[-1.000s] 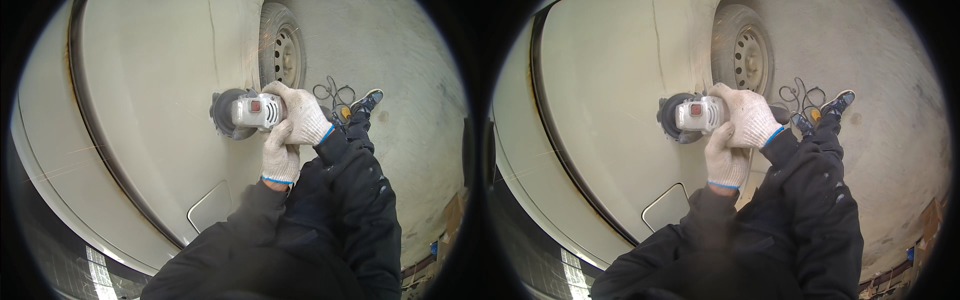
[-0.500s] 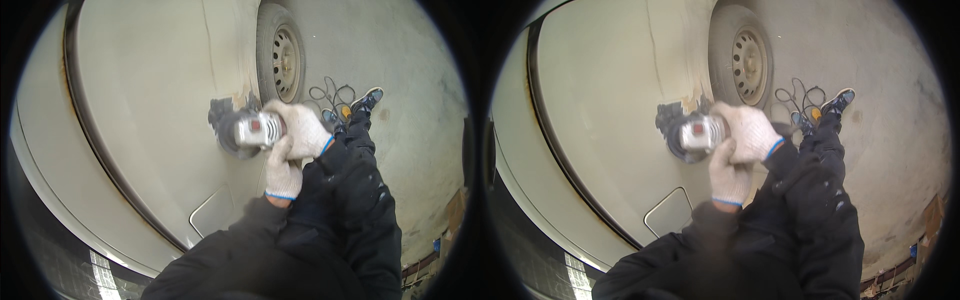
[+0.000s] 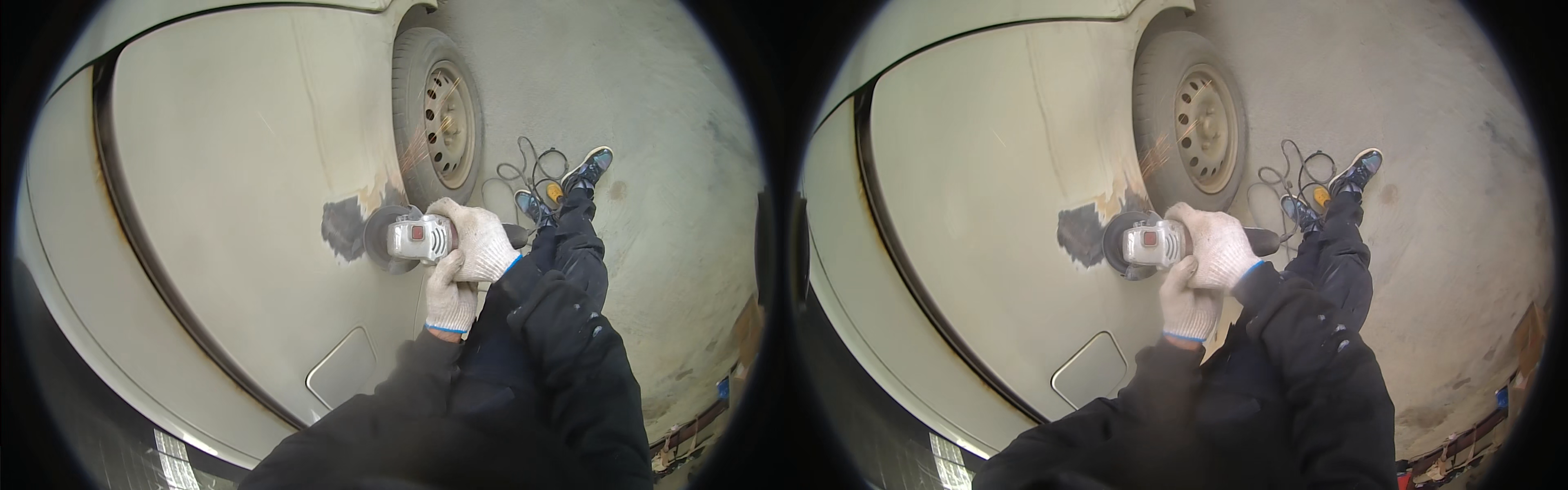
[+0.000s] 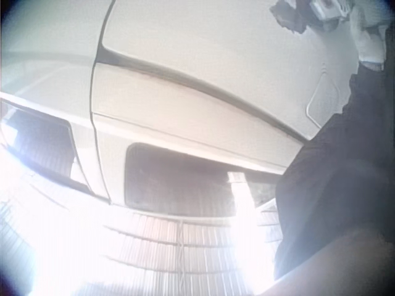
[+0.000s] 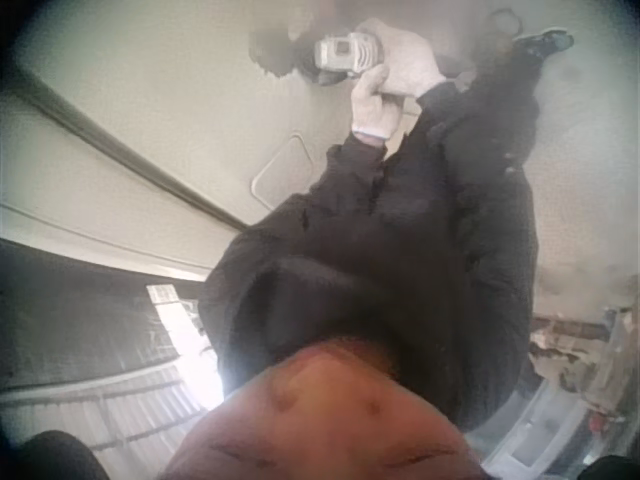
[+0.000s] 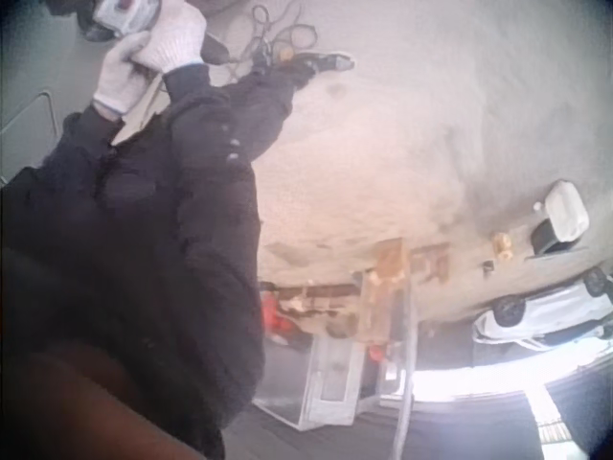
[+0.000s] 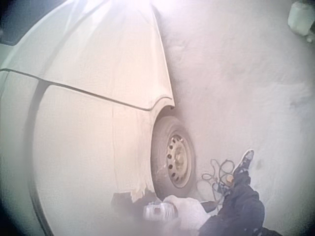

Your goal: The person uses an angle grinder to remove paint and rust from the rear quarter panel of a white car near the wheel arch. The operator moves the grinder across the surface, generating sparks and dust, and briefly pauses to wipe the area with a gloved hand before resuming grinding.

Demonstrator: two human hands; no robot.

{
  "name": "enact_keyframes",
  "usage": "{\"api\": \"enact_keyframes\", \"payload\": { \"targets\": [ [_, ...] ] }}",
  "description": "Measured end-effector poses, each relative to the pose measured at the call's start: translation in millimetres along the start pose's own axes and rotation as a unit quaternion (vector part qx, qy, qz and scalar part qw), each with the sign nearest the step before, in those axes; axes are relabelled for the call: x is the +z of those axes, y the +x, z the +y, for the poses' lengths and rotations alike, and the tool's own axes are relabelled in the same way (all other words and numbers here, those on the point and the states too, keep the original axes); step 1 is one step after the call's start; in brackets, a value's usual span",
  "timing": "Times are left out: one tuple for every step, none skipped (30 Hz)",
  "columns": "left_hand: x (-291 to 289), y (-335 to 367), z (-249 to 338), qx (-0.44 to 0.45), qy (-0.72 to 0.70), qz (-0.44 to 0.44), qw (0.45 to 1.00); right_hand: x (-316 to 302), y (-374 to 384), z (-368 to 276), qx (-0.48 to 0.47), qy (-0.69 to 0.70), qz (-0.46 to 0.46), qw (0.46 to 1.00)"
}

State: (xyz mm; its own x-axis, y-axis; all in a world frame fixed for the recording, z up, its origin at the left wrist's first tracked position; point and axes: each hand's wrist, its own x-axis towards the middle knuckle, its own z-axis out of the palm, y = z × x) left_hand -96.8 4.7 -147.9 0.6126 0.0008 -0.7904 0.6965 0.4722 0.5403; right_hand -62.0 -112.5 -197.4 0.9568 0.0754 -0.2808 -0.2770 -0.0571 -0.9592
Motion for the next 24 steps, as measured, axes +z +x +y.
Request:
{"api": "enact_keyframes", "payload": {
  "targets": [
    [0.1, 7.5, 1.2, 0.003, 0.005, -0.035, 0.999, -0.2, 2.2, 2.7, 0.035, -0.020, -0.009, 0.999],
    [-1.3, 17.2, 3.7, -0.009, 0.016, -0.038, 0.999, -1.1, 8.4, 7.4, -0.014, -0.003, 0.035, 0.999],
    [-1.2, 26.7, 7.9, -0.019, 0.027, -0.037, 0.999, -4.8, 15.4, 10.9, -0.034, 0.006, 0.062, 0.997],
    [-3.9, 35.9, 7.4, -0.006, 0.020, -0.072, 0.997, -6.4, 21.3, 16.5, -0.050, 0.000, 0.078, 0.996],
    [-3.0, 42.8, 9.1, 0.000, 0.017, -0.108, 0.994, -11.5, 25.8, 18.8, -0.070, 0.012, 0.087, 0.994],
    [-5.2, 44.1, 6.3, -0.014, 0.033, -0.078, 0.996, -12.3, 25.0, 20.7, -0.024, 0.001, 0.056, 0.998],
    [-4.0, 45.0, 3.9, 0.000, 0.014, -0.115, 0.993, -15.0, 25.2, 20.7, -0.054, -0.002, 0.074, 0.996],
    [-4.4, 42.6, -0.3, -0.018, 0.017, -0.061, 0.998, -15.7, 21.5, 20.5, -0.030, -0.010, 0.047, 0.998],
    [-3.5, 38.4, -4.2, -0.033, 0.008, -0.007, 0.999, -14.4, 18.1, 18.4, -0.024, -0.023, 0.040, 0.999],
    [-2.8, 34.7, -5.2, -0.050, -0.002, 0.046, 0.998, -11.2, 12.6, 14.8, 0.014, -0.033, 0.019, 0.999],
    [-2.6, 31.7, -5.7, -0.024, -0.014, 0.020, 0.999, -8.4, 11.8, 13.1, 0.015, -0.025, 0.015, 0.999],
    [-1.0, 32.3, -3.8, -0.002, -0.005, -0.039, 0.999, -8.0, 12.2, 11.8, -0.008, -0.006, 0.045, 0.999],
    [-1.2, 32.2, -1.3, 0.003, 0.000, -0.078, 0.997, -5.7, 13.3, 11.1, 0.032, -0.003, 0.031, 0.999],
    [-0.4, 35.9, 3.5, -0.012, 0.009, -0.076, 0.997, -6.5, 16.1, 11.1, -0.024, 0.002, 0.091, 0.996],
    [-1.2, 41.9, 8.1, -0.036, 0.013, -0.071, 0.997, -7.3, 19.6, 13.0, -0.037, -0.002, 0.124, 0.992],
    [-1.7, 47.6, 11.6, -0.061, 0.016, -0.066, 0.996, -10.7, 22.3, 16.1, -0.053, -0.004, 0.132, 0.990],
    [-3.0, 53.9, 11.3, -0.062, -0.016, -0.140, 0.988, -13.0, 24.7, 19.5, -0.066, -0.016, 0.143, 0.987],
    [-3.8, 56.5, 8.6, -0.074, 0.000, -0.113, 0.991, -16.2, 23.2, 22.5, -0.022, -0.031, 0.100, 0.994],
    [-4.3, 60.6, 4.8, -0.069, -0.012, -0.138, 0.988, -18.4, 21.7, 25.6, -0.045, -0.044, 0.113, 0.992],
    [-5.1, 60.4, -0.9, -0.067, -0.011, -0.099, 0.993, -18.5, 18.2, 27.2, -0.012, -0.046, 0.092, 0.995],
    [-4.6, 60.1, -5.6, -0.062, -0.016, -0.088, 0.994, -17.9, 15.2, 27.8, -0.003, -0.048, 0.093, 0.995],
    [-4.0, 58.5, -8.5, -0.077, -0.017, -0.039, 0.996, -16.7, 11.6, 27.6, 0.042, -0.052, 0.040, 0.997],
    [-2.0, 56.3, -9.9, -0.062, -0.025, -0.084, 0.994, -14.4, 10.1, 25.6, 0.079, -0.050, 0.035, 0.995],
    [-0.3, 54.2, -8.6, -0.067, -0.026, -0.087, 0.994, -13.0, 10.3, 24.0, 0.034, -0.044, 0.091, 0.994]
  ]
}}
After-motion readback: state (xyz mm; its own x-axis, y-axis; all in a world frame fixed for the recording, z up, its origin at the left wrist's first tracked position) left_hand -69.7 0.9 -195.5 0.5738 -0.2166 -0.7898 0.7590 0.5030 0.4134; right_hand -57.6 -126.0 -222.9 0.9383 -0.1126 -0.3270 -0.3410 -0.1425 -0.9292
